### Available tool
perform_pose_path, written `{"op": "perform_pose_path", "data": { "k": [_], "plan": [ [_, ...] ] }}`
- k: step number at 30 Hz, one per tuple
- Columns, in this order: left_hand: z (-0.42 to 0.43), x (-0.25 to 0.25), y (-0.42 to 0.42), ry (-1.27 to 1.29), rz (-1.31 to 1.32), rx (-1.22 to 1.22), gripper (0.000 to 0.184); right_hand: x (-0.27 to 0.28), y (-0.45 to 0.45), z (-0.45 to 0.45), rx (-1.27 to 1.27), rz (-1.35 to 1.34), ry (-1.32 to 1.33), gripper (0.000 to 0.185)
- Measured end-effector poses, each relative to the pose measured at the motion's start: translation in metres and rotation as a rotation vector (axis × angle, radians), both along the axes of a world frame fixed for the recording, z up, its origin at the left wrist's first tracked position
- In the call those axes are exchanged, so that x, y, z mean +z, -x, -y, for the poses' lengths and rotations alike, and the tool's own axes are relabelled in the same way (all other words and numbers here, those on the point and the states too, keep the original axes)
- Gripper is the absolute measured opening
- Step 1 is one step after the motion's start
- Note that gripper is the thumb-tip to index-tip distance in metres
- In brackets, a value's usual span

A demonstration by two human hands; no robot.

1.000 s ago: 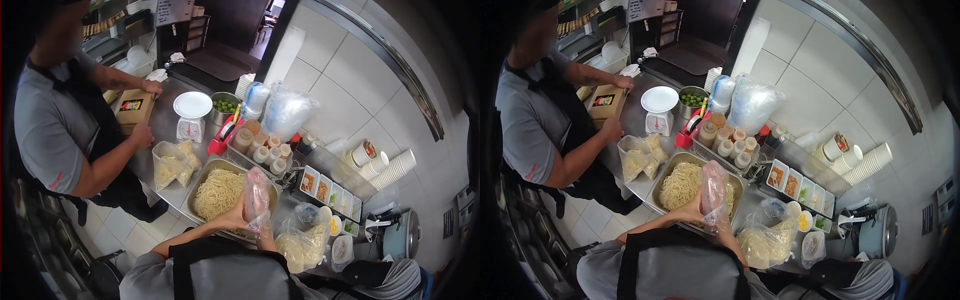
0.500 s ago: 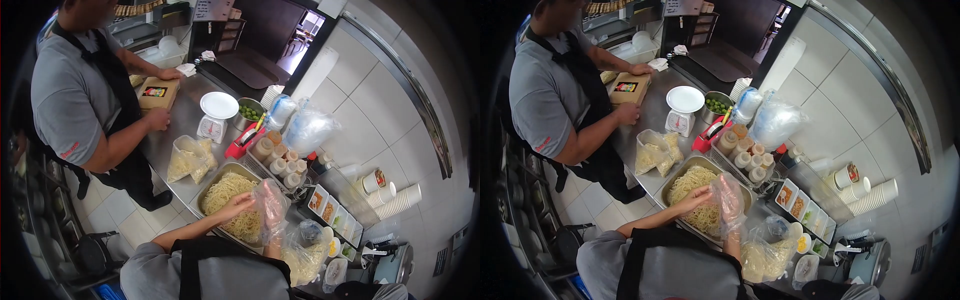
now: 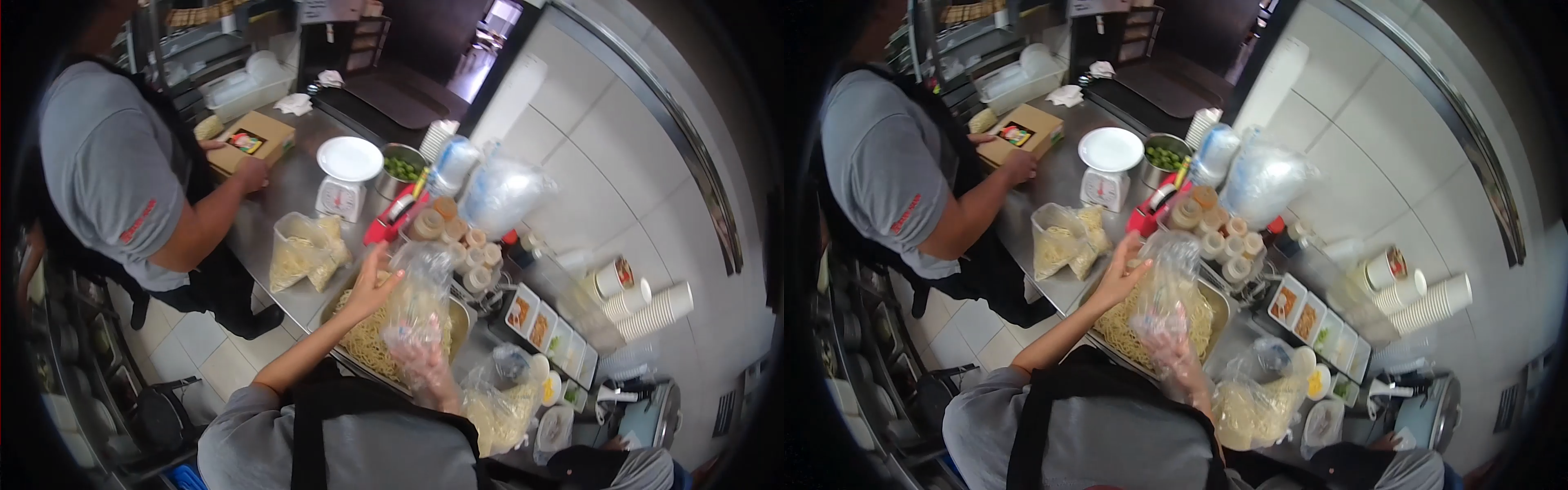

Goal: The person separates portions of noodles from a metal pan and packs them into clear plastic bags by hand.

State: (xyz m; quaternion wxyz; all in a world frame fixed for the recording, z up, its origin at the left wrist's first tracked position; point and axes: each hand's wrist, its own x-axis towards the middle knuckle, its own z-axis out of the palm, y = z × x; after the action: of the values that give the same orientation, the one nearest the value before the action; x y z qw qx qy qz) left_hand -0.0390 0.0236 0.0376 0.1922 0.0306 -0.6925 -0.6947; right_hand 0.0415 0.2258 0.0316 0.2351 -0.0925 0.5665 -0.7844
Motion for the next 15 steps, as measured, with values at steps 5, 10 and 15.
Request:
{"op": "perform_pose_path", "data": {
  "k": [5, 10, 15],
  "plan": [
    [-0.004, 0.036, -0.043, 0.652, -0.449, -0.179, 0.051, 0.009, 0.016, 0.017, -0.170, 0.182, 0.377, 0.074],
    [0.003, 0.018, -0.049, 0.741, -0.502, -0.332, 0.029, 0.018, 0.008, 0.019, -0.191, 0.225, 0.552, 0.076],
    [0.025, 0.024, -0.038, 0.925, -0.445, -0.061, 0.028, 0.028, 0.001, 0.012, -0.078, 0.125, 0.560, 0.078]
  ]
}}
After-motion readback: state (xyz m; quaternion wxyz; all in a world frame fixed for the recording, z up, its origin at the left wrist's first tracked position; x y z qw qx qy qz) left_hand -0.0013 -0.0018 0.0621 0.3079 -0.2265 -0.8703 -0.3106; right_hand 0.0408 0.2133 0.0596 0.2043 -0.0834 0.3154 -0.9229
